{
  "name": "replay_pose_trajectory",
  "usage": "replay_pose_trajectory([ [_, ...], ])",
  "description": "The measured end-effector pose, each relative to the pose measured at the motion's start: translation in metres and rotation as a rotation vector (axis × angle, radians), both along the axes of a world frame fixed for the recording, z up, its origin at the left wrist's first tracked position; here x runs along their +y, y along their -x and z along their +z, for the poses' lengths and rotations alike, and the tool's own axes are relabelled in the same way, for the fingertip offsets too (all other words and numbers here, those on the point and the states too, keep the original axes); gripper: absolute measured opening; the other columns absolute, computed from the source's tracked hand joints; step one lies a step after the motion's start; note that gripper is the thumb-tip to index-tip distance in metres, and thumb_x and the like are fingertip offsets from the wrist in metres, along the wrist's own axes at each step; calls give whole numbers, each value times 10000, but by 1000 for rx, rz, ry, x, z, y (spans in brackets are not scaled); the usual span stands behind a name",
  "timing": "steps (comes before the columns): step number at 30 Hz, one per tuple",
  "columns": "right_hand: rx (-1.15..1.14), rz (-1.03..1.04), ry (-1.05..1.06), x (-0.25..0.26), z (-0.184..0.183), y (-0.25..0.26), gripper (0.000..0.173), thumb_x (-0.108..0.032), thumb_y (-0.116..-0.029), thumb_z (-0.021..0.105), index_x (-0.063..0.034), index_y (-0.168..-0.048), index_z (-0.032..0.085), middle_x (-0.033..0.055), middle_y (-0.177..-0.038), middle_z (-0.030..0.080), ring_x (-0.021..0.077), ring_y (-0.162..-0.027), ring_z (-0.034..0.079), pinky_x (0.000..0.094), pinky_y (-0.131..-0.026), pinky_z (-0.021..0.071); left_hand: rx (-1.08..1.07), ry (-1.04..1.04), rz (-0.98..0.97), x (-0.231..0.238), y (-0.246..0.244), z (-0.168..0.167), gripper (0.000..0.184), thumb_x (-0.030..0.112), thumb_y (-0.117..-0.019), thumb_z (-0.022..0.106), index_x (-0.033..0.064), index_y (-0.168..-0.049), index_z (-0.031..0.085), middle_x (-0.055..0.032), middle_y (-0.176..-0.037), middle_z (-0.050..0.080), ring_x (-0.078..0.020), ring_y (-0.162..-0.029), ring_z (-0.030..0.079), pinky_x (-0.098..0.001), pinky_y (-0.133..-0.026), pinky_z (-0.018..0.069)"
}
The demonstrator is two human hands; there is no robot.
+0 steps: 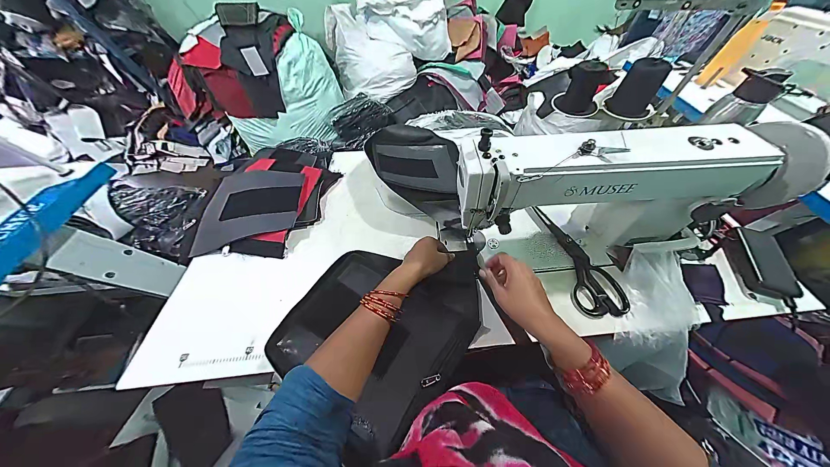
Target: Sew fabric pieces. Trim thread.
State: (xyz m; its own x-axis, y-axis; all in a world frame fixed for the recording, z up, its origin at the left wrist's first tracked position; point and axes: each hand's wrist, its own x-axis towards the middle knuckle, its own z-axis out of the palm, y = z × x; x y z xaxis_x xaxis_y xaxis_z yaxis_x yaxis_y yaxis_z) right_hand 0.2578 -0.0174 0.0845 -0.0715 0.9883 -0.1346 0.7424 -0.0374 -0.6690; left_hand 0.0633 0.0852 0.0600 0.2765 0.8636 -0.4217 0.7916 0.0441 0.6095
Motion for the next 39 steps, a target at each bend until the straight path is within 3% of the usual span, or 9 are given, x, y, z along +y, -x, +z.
replay_pose_trajectory([
  [3, 34, -111, -32, 35, -20, 14, 366, -264, -1033, 605, 3, -1283, 624, 158, -1107, 699, 275, -948, 682, 457, -886, 541, -49, 34, 46, -2, -4, 4, 262, 245, -1017, 637, 7, -978, 740, -166, -927, 695, -275, -890, 645, -517, -845, 500],
  [7, 71, -210, 0, 41, -29, 23, 290, -135, -1021, 570, 26, -1249, 650, 192, -1140, 687, 291, -1057, 664, 439, -964, 517, -99, 104, 77, -5, -6, 7, 231, 221, -1025, 628, 14, -1017, 730, -142, -954, 684, -229, -890, 623, -463, -843, 495],
  [14, 84, -265, -29, 32, -34, 16, 252, -111, -1008, 575, 12, -1188, 702, 175, -1087, 700, 249, -972, 672, 397, -914, 527, -185, 189, 150, -8, -13, 16, 184, 168, -999, 655, -3, -1035, 714, -139, -971, 668, -196, -879, 603, -419, -834, 489],
  [22, 192, -213, 2, 31, -39, 10, 280, -80, -979, 594, 20, -1222, 689, 171, -1087, 715, 206, -946, 688, 359, -885, 545, -83, 94, 92, -1, -18, 7, 220, 190, -961, 678, -12, -875, 692, -146, -850, 653, -247, -816, 607, -477, -767, 483],
  [27, 234, -202, 15, 31, -40, 8, 276, -71, -982, 600, 25, -1225, 686, 167, -1094, 717, 183, -951, 687, 326, -882, 544, -83, 99, 127, 0, -22, 18, 221, 163, -979, 657, -49, -927, 695, -199, -908, 660, -292, -861, 614, -505, -801, 486],
  [31, 259, -181, 28, 31, -40, 5, 291, -84, -994, 595, 24, -1252, 676, 162, -1093, 718, 169, -928, 683, 314, -871, 541, -58, 82, 117, 5, -23, 14, 226, 171, -968, 663, -36, -881, 692, -199, -880, 659, -306, -844, 619, -524, -780, 487],
  [39, 270, -172, 29, 31, -39, 5, 287, -86, -994, 597, 6, -1251, 685, 142, -1067, 715, 144, -886, 666, 297, -843, 535, -30, 43, 116, 8, -24, 11, 246, 200, -974, 657, -28, -895, 706, -203, -880, 671, -331, -852, 634, -556, -769, 489],
])
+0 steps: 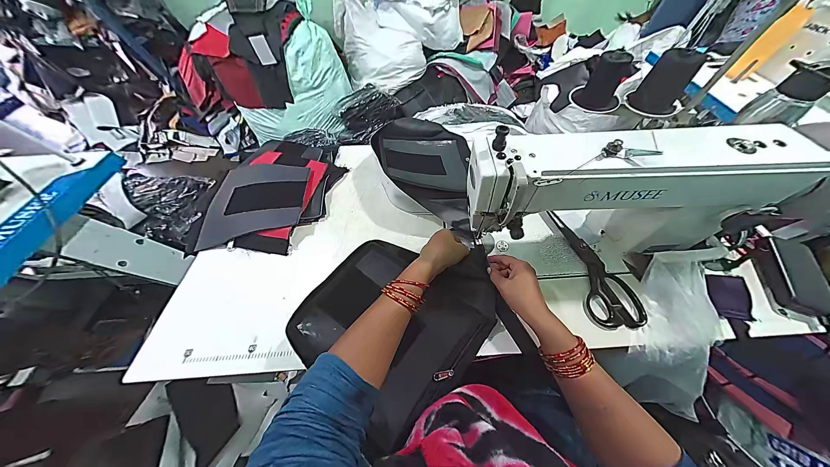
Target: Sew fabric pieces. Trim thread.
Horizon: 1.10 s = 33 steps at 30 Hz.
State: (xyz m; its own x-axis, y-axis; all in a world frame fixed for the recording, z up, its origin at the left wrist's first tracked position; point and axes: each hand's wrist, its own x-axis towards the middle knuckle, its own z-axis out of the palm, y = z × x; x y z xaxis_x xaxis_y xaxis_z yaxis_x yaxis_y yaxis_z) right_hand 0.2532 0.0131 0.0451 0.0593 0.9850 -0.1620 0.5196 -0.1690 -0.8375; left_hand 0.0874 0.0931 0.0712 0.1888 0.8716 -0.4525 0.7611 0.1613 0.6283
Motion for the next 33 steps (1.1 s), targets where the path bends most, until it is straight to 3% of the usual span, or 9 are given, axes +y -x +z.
replay_pose_trajectory([
  [9, 0, 24, 5, 0, -2, -2, 295, -87, -1000, 579, 5, -1261, 682, 156, -1106, 706, 164, -919, 669, 310, -866, 535, 27, -23, -6, 2, -1, -4, 252, 205, -981, 632, -17, -889, 711, -208, -893, 680, -348, -878, 650, -583, -785, 493],
  [13, 14, 34, -9, 1, -4, -3, 294, -87, -998, 578, 2, -1256, 686, 154, -1111, 713, 167, -920, 679, 320, -867, 543, 41, -46, -28, 1, -1, 0, 257, 210, -992, 630, -25, -956, 730, -233, -966, 697, -387, -962, 662, -611, -856, 497],
  [21, 24, 66, -9, 2, -4, -5, 283, -74, -1005, 568, 7, -1244, 696, 167, -1134, 705, 170, -954, 668, 314, -889, 531, 57, -98, -42, -4, -4, 1, 248, 191, -992, 621, -23, -917, 720, -228, -938, 697, -388, -954, 670, -607, -841, 507],
  [26, -51, 133, 12, 1, 1, -4, 304, -87, -1024, 547, 14, -1275, 687, 205, -1222, 680, 247, -1102, 666, 366, -1005, 511, 66, -189, -29, -14, -6, -6, 163, 147, -962, 637, 1, -951, 708, -191, -903, 699, -362, -899, 684, -592, -801, 534],
  [28, -122, 165, 33, 0, 6, -1, 323, -90, -1039, 516, 7, -1304, 673, 214, -1251, 663, 274, -1154, 644, 387, -1042, 487, 43, -239, -16, -21, -7, -9, 139, 109, -946, 658, -11, -1008, 691, -196, -951, 697, -363, -924, 684, -581, -828, 543],
  [31, -283, 218, 71, -3, 13, 7, 367, -77, -1051, 452, -7, -1353, 648, 238, -1281, 625, 324, -1188, 622, 425, -1051, 480, 40, -371, -29, -29, -10, -18, 223, 87, -956, 662, -13, -1155, 643, -215, -1220, 640, -367, -1076, 674, -535, -928, 558],
  [33, -367, 252, 98, -6, 18, 14, 385, -47, -1044, 426, 10, -1370, 624, 269, -1294, 594, 358, -1174, 620, 448, -1028, 491, 62, -546, -67, -34, -11, -30, 193, 65, -957, 651, -16, -1132, 657, -216, -1239, 621, -380, -1128, 643, -530, -961, 539],
])
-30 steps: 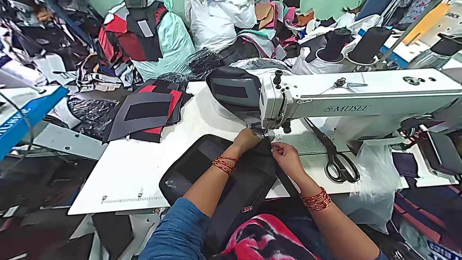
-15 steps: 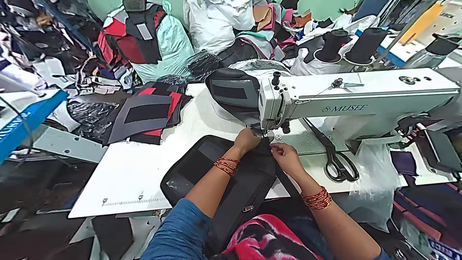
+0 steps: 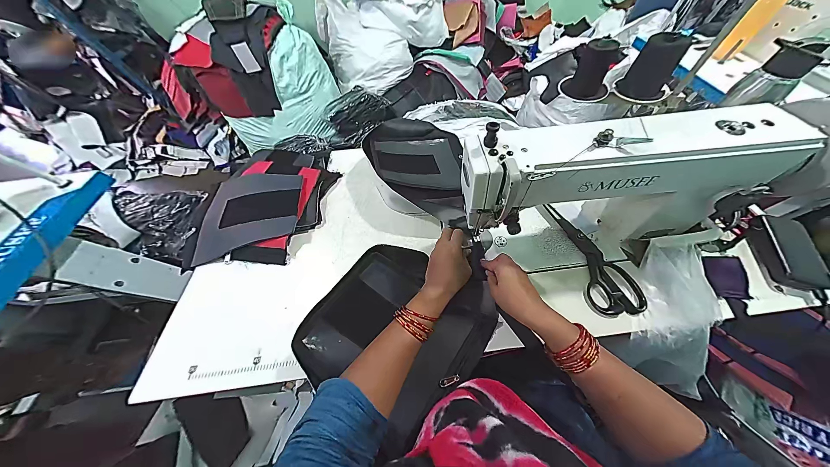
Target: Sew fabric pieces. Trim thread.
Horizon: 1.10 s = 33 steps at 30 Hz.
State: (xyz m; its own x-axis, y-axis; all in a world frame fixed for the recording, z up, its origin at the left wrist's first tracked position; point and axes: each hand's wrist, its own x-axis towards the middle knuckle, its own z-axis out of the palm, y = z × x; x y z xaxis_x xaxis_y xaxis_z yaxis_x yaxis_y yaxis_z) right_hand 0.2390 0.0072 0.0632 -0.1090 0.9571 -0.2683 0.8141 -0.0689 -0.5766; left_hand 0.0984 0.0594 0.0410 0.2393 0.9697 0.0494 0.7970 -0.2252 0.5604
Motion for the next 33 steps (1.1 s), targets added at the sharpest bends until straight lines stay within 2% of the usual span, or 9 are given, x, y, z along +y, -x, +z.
replay_pose_trajectory([
  [3, -88, 31, -18, -4, -1, 6, 381, -8, -1027, 421, 51, -1349, 616, 293, -1288, 573, 387, -1133, 630, 457, -984, 515, 71, -320, -62, -4, -1, -18, 133, 28, -910, 645, 65, -1010, 724, -159, -1168, 672, -419, -1232, 552, -641, -1013, 373],
  [5, -131, 35, -11, -7, -1, 9, 347, 6, -1020, 434, 75, -1295, 634, 300, -1308, 559, 398, -1129, 636, 460, -974, 523, 109, -436, -140, -6, -1, -23, 241, -23, -895, 640, 106, -1073, 740, -125, -1126, 714, -390, -1207, 602, -601, -958, 432],
  [8, -199, 41, 43, -9, 5, 14, 319, 12, -1017, 439, 93, -1254, 637, 307, -1354, 525, 405, -1164, 622, 471, -982, 518, 147, -450, -295, -4, -2, -24, 335, -55, -908, 620, 80, -1190, 739, -158, -1081, 735, -367, -1112, 683, -521, -928, 547],
  [9, -228, 46, 58, -9, 7, 16, 309, 11, -1017, 442, 99, -1241, 636, 313, -1375, 512, 409, -1171, 623, 475, -979, 522, 185, -429, -327, -5, -2, -21, 325, -26, -931, 619, 91, -1210, 737, -157, -1078, 740, -367, -1131, 676, -529, -966, 526],
  [13, -275, 43, 81, -10, 8, 21, 296, 36, -1000, 460, 116, -1227, 633, 318, -1431, 474, 416, -1187, 619, 476, -982, 524, 389, -248, -389, -10, -8, 1, 354, 17, -994, 554, 138, -1288, 711, -154, -1230, 719, -390, -1404, 488, -596, -1170, 278],
  [17, -285, 44, 90, -11, 9, 23, 300, 62, -982, 469, 122, -1233, 622, 307, -1421, 475, 416, -1188, 614, 481, -977, 529, 459, -18, -439, -5, -10, 17, 312, 67, -1035, 488, 36, -1269, 692, -171, -1257, 678, -343, -1312, 554, -484, -1091, 432],
  [21, -272, 33, 77, -12, 8, 23, 310, 74, -996, 437, 124, -1253, 603, 302, -1382, 495, 412, -1163, 623, 481, -956, 537, 495, 280, -424, -13, -11, 38, 477, 96, -983, 532, 34, -1455, 548, -157, -1496, 515, -344, -1416, 443, -481, -1140, 398],
  [25, -273, 16, 25, -10, 1, 24, 404, 8, -1040, 412, 67, -1422, 533, 287, -1366, 522, 394, -1152, 633, 450, -961, 538, 384, 173, -414, -23, 9, 20, 517, 192, -1023, 422, 87, -1526, 485, -104, -1612, 413, -306, -1501, 350, -484, -1202, 300],
  [33, -269, 21, -50, -8, -3, 23, 396, 12, -1035, 426, 76, -1405, 551, 296, -1323, 549, 389, -1127, 646, 430, -951, 543, 209, -122, -397, -25, 16, -16, 523, 262, -984, 417, 35, -1419, 599, -147, -1521, 532, -349, -1441, 456, -518, -1169, 358],
])
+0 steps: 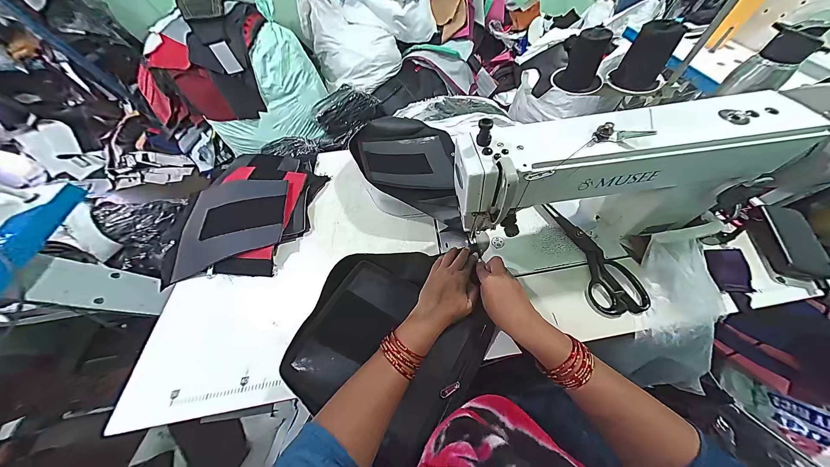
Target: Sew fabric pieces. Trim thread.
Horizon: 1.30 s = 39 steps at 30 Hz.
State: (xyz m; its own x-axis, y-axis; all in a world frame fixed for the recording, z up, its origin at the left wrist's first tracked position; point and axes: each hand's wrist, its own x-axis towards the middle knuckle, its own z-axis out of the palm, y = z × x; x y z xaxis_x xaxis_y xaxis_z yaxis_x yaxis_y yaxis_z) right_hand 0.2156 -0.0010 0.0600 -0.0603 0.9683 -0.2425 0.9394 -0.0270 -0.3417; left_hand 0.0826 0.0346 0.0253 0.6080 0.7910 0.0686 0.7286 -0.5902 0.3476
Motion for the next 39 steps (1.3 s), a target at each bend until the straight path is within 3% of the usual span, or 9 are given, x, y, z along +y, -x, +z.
replay_pose_trajectory([
  [8, 105, 2, 81, 30, 4, -9, 381, -21, -1051, 423, 51, -1395, 567, 282, -1379, 527, 405, -1208, 601, 489, -1025, 498, -111, -111, -12, 25, -2, -11, 484, 245, -952, 465, -9, -1308, 671, -187, -1418, 613, -362, -1380, 528, -520, -1147, 404],
  [14, 158, 8, 50, 32, 4, -15, 397, -27, -1048, 421, 25, -1408, 580, 271, -1359, 559, 379, -1247, 581, 464, -1064, 472, -106, -110, -40, 32, 1, -9, 437, 196, -946, 503, -18, -1281, 685, -199, -1412, 614, -366, -1386, 522, -502, -1160, 399],
  [17, 232, -43, -19, 20, 0, -21, 429, -72, -1050, 444, 3, -1462, 538, 275, -1325, 580, 368, -1221, 595, 443, -1067, 470, -73, -46, 0, 25, 2, -3, 434, 153, -952, 502, -7, -1321, 666, -199, -1453, 584, -358, -1425, 484, -502, -1191, 362],
  [20, 293, -97, -58, 9, -7, -31, 414, -99, -1041, 481, -17, -1435, 577, 215, -1190, 660, 312, -1058, 658, 426, -970, 517, 41, 165, 100, 4, -2, 21, 432, 183, -1038, 454, 35, -1414, 604, -149, -1552, 494, -313, -1507, 364, -481, -1252, 240],
  [22, 332, -134, -84, 5, -11, -36, 396, -112, -1025, 506, -27, -1393, 624, 185, -1121, 688, 291, -986, 668, 430, -920, 525, 31, 117, 147, -18, -4, 28, 402, 231, -1056, 456, 48, -1346, 665, -155, -1469, 566, -346, -1438, 444, -521, -1199, 310],
  [24, 336, -152, -71, 2, -9, -37, 390, -122, -1019, 514, -36, -1380, 638, 173, -1113, 695, 280, -967, 671, 437, -900, 527, -44, -53, 166, -37, -4, 21, 366, 248, -1025, 495, 54, -1209, 745, -181, -1255, 684, -389, -1247, 598, -575, -1101, 398],
  [29, 342, -162, -91, -2, -8, -32, 392, -122, -1017, 505, -39, -1376, 640, 179, -1110, 677, 292, -954, 662, 456, -885, 526, -19, 185, 174, -39, -1, 24, 537, 387, -1092, 327, 126, -1527, 502, -186, -1343, 633, -384, -1306, 541, -616, -1165, 260],
  [34, 424, -186, -25, -2, -3, -31, 442, -69, -1031, 454, -8, -1459, 542, 212, -1149, 666, 279, -978, 648, 403, -919, 508, -153, 399, 229, -22, 2, 36, 523, 339, -1111, 259, 129, -1511, 522, -164, -1377, 643, -313, -1365, 527, -595, -1178, 226],
  [39, 497, -158, 31, -3, -3, -33, 414, -45, -1028, 448, 23, -1418, 571, 209, -1138, 680, 260, -985, 643, 386, -930, 497, -181, 426, 246, -18, -3, 42, 496, 315, -1097, 288, 163, -1421, 631, -109, -1331, 686, -262, -1338, 553, -572, -1163, 241],
])
